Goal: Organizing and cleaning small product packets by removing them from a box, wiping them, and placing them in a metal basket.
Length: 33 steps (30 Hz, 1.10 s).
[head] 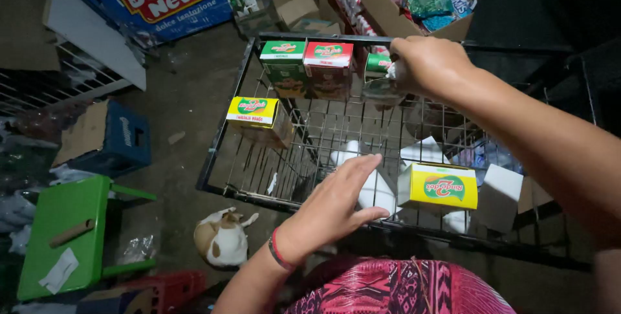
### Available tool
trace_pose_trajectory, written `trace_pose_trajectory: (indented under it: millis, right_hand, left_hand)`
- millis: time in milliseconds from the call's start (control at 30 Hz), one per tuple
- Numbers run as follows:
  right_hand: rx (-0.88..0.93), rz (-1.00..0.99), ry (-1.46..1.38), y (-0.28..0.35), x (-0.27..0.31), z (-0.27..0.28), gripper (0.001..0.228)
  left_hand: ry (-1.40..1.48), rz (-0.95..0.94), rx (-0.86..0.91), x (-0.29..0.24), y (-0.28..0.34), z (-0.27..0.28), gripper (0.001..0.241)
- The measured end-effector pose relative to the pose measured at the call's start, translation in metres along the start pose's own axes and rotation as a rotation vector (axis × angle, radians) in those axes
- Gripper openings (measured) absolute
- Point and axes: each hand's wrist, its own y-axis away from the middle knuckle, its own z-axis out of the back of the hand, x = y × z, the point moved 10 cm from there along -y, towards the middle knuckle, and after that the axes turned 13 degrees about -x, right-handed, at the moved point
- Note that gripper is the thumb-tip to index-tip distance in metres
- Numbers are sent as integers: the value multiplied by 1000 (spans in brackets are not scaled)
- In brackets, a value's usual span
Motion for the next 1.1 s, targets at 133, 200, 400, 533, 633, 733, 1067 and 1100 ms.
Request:
trace_pose_trajectory:
  millis: [133,200,400,533,633,733,1067,1100]
  right_hand:
    - [-19,11,18,16,9,32,32]
    - [21,78,48,23,20,45,43]
    - [57,119,-163,26,66,62,52]
    - [-33,143,-331,4,93,40,50]
    - [-201,268,-431,-14,118,26,49]
    - [-241,279,-470,-32,137,8,40]
    - [-158,264,-424,-70,192,-20,33]
    - [-140,255,-434,-70,194,-19,23]
  left_hand:
    - [31,36,64,4,0,-9,78]
    - [7,42,78,6,1,-13,76]
    - [-46,101,129,14,6,-27,68]
    - [-102,121,169,18,11,-35,48]
    - [-114,139,194,22,17,-42,46]
    - [-127,161,213,25,22,-45,42]
    - [-224,185,237,38,35,-58,49]
    - [-225,192,254,38,35,-57,49]
